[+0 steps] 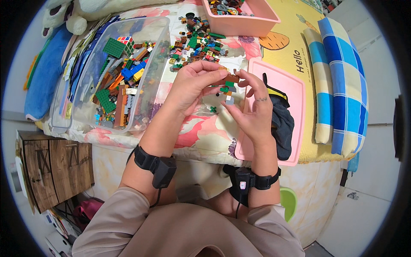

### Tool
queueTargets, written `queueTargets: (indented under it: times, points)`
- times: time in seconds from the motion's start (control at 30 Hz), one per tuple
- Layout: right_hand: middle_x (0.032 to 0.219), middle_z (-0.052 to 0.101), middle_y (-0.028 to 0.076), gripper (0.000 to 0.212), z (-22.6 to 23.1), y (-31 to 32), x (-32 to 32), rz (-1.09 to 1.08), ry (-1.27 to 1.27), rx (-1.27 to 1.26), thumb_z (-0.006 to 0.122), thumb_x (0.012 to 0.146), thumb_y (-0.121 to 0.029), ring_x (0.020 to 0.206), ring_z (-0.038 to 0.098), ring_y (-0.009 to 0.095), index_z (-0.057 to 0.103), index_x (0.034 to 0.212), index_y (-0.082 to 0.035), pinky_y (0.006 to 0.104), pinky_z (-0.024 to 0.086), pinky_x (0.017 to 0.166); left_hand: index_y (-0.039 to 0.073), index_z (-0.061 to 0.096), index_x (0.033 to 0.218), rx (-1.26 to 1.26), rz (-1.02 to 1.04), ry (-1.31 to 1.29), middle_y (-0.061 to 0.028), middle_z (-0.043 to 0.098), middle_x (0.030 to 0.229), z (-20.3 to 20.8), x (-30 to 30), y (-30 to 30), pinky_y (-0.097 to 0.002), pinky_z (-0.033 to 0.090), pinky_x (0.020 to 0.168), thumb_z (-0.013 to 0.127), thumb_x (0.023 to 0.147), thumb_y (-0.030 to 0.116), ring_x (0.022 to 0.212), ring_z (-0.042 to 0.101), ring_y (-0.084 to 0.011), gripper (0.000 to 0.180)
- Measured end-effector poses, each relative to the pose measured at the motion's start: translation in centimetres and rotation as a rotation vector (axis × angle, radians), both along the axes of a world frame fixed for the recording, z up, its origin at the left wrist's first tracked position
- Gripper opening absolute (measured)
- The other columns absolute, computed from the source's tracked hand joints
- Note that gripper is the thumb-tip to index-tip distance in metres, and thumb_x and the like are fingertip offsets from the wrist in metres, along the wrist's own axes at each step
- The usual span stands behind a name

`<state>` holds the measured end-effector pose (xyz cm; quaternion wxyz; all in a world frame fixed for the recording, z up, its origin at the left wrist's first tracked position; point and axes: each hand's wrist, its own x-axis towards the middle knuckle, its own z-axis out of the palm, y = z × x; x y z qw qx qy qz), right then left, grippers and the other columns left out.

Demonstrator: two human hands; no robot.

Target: The person assembles small Lego bricks by hand, picking pieces from a scattered pile on a bed and connecting them into small structures. The person repeatedly wipes the assembled pieces with a dark cloth after each connection.

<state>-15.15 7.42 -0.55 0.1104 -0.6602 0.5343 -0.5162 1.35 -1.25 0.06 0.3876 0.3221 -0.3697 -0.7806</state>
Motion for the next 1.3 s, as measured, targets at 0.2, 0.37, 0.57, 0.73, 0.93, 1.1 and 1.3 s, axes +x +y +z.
queueTargets:
  times: [0.2, 0.37, 0.57, 0.73, 0.93, 1.1, 1.3]
  points:
    - [0.122, 0.060, 0.012, 0.077, -0.2, 0.1, -0.2, 0.023, 0.160, -0.032, 0.082, 0.063, -0.002, 0.105, 0.062, 0.025, 0.057, 0.135, -0.007, 0.0345, 0.051, 0.087, 0.003, 0.067, 0.102, -0.022, -0.013, -0.010, -0.0046, 0.073, 0.096, 0.1, -0.1, 0.3, -0.0209, 0.056, 0.069, 0.078, 0.086, 0.010, 0.082, 0.070, -0.0101, 0.020]
    - [0.125, 0.058, 0.013, 0.072, -0.1, 0.4, -0.1, 0.029, 0.138, 0.004, 0.079, 0.064, -0.007, 0.114, 0.058, 0.034, 0.060, 0.133, -0.013, 0.0414, 0.051, 0.095, 0.001, 0.067, 0.102, -0.079, -0.051, -0.050, -0.0084, 0.073, 0.094, 0.4, -0.1, 0.5, -0.0214, 0.057, 0.068, 0.077, 0.086, 0.007, 0.081, 0.071, -0.0120, 0.019]
    - [0.128, 0.055, 0.014, 0.076, 0.2, 0.6, -0.1, 0.061, 0.156, 0.050, 0.082, 0.062, -0.007, 0.114, 0.059, 0.033, 0.058, 0.134, -0.010, 0.0403, 0.052, 0.095, -0.002, 0.067, 0.102, -0.082, -0.142, -0.085, -0.0106, 0.074, 0.093, 0.9, 0.2, 0.4, -0.0230, 0.058, 0.070, 0.076, 0.087, 0.007, 0.080, 0.072, -0.0134, 0.020]
    - [0.129, 0.056, 0.015, 0.078, 0.4, 0.7, -0.3, 0.102, 0.187, 0.066, 0.084, 0.061, -0.007, 0.115, 0.060, 0.033, 0.059, 0.134, -0.008, 0.0397, 0.052, 0.095, -0.003, 0.069, 0.104, -0.044, -0.199, -0.136, -0.0100, 0.074, 0.094, 1.1, 0.6, 0.3, -0.0223, 0.058, 0.070, 0.077, 0.087, 0.010, 0.080, 0.071, -0.0129, 0.023]
    - [0.125, 0.059, 0.014, 0.077, 0.3, 0.8, -0.4, 0.054, 0.152, 0.059, 0.082, 0.062, -0.014, 0.110, 0.062, 0.035, 0.058, 0.134, -0.011, 0.0418, 0.053, 0.092, -0.002, 0.072, 0.103, -0.001, -0.143, -0.158, -0.0068, 0.073, 0.092, 0.7, -0.5, 1.0, -0.0213, 0.055, 0.068, 0.077, 0.088, 0.018, 0.076, 0.068, -0.0105, 0.026]
    - [0.123, 0.060, 0.015, 0.075, 0.2, 0.7, -0.5, 0.010, 0.169, 0.026, 0.082, 0.062, -0.015, 0.106, 0.064, 0.035, 0.057, 0.133, -0.010, 0.0413, 0.055, 0.087, -0.001, 0.074, 0.101, -0.009, -0.190, -0.188, -0.0042, 0.072, 0.087, 0.4, -1.0, 1.7, -0.0205, 0.051, 0.060, 0.078, 0.088, 0.020, 0.067, 0.062, -0.0073, 0.025]
    - [0.120, 0.060, 0.016, 0.073, 0.1, 0.7, -0.2, -0.016, 0.153, -0.006, 0.084, 0.062, -0.013, 0.101, 0.065, 0.034, 0.058, 0.130, -0.009, 0.0392, 0.056, 0.082, -0.002, 0.074, 0.099, -0.017, -0.154, -0.178, -0.0036, 0.070, 0.082, 0.3, -1.6, 2.4, -0.0195, 0.047, 0.055, 0.077, 0.087, 0.016, 0.062, 0.059, -0.0056, 0.022]
